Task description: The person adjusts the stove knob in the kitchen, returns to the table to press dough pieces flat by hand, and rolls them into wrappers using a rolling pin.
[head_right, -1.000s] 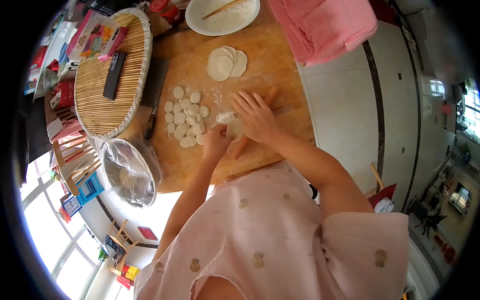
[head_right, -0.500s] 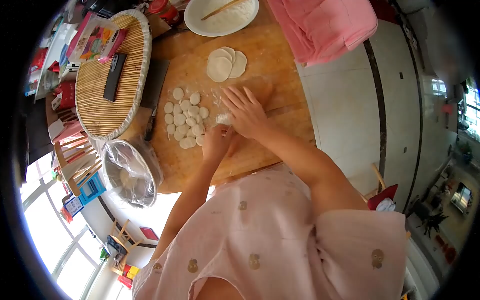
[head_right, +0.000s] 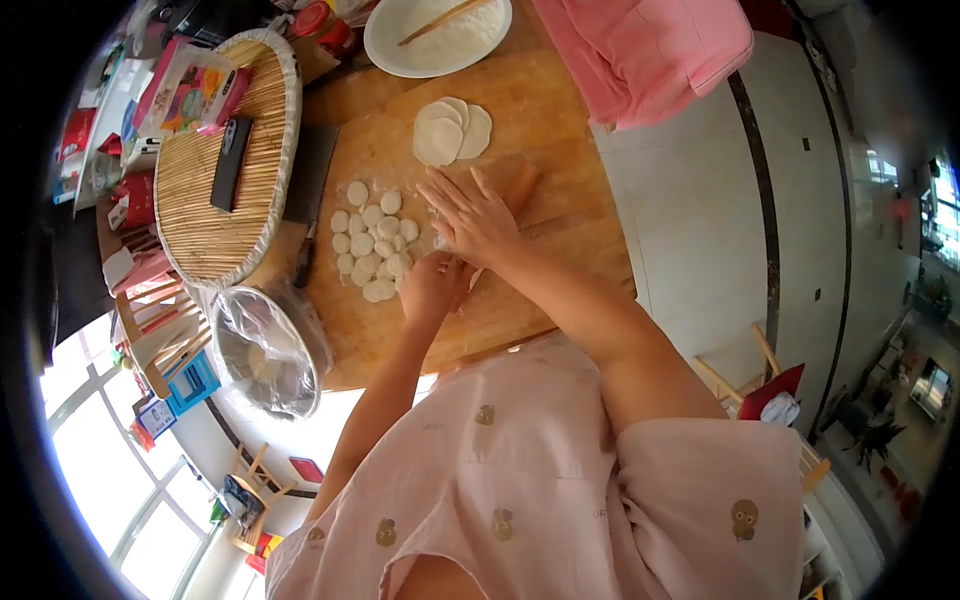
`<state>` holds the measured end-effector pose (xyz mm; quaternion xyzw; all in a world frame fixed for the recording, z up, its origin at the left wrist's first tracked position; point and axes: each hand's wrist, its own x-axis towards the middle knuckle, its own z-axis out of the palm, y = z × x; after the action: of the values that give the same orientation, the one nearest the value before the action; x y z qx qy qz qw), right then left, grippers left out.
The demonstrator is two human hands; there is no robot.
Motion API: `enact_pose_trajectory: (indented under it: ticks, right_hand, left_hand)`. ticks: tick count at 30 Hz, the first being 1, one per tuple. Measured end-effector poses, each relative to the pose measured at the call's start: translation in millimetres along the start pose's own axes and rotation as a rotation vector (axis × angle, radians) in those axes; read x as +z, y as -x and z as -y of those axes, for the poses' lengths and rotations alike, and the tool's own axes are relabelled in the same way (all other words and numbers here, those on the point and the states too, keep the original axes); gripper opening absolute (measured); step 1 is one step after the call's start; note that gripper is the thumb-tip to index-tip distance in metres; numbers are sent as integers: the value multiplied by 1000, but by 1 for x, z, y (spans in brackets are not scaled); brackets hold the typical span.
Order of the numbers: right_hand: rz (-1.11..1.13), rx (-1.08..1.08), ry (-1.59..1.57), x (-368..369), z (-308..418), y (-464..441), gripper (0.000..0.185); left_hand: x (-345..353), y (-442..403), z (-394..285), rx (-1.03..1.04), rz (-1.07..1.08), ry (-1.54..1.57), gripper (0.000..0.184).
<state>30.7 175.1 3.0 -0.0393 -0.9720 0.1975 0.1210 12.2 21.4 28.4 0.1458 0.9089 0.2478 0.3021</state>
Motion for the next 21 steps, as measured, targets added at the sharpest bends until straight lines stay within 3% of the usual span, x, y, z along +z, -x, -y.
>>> enact_pose_trajectory:
  ticks: [1,4,8,11,14,17,20,21]
  right_hand:
    - [0,-18,-16,-7,-1,6,56]
    - [96,55,-24,-33,-21,83,59]
    - [173,123,-13,-48,-28,131,62]
    - [152,104,11,-37,-30,118,61]
    - [146,112,-10,-33,-28,116,58]
    - [103,103,-49,-29,-31,116,54]
    - [42,90,-100,-27,-36,108,47]
    - [15,81,-108,-26,-37,103,43]
  left_hand:
    - [-1,-5,-3,17,-7,-73,21]
    - [12,-6,28,242,38,343,18]
    - [-23,-26,-24,135,126,465,21]
    - [-29,-84,-26,175,-157,696,25]
    - [-55,-97,-4,264,-498,-100,33]
    - [-66,-97,25,265,-527,-568,33]
    - [-71,-99,28,385,-533,-497,27]
    - [-71,-98,24,357,-414,-321,26]
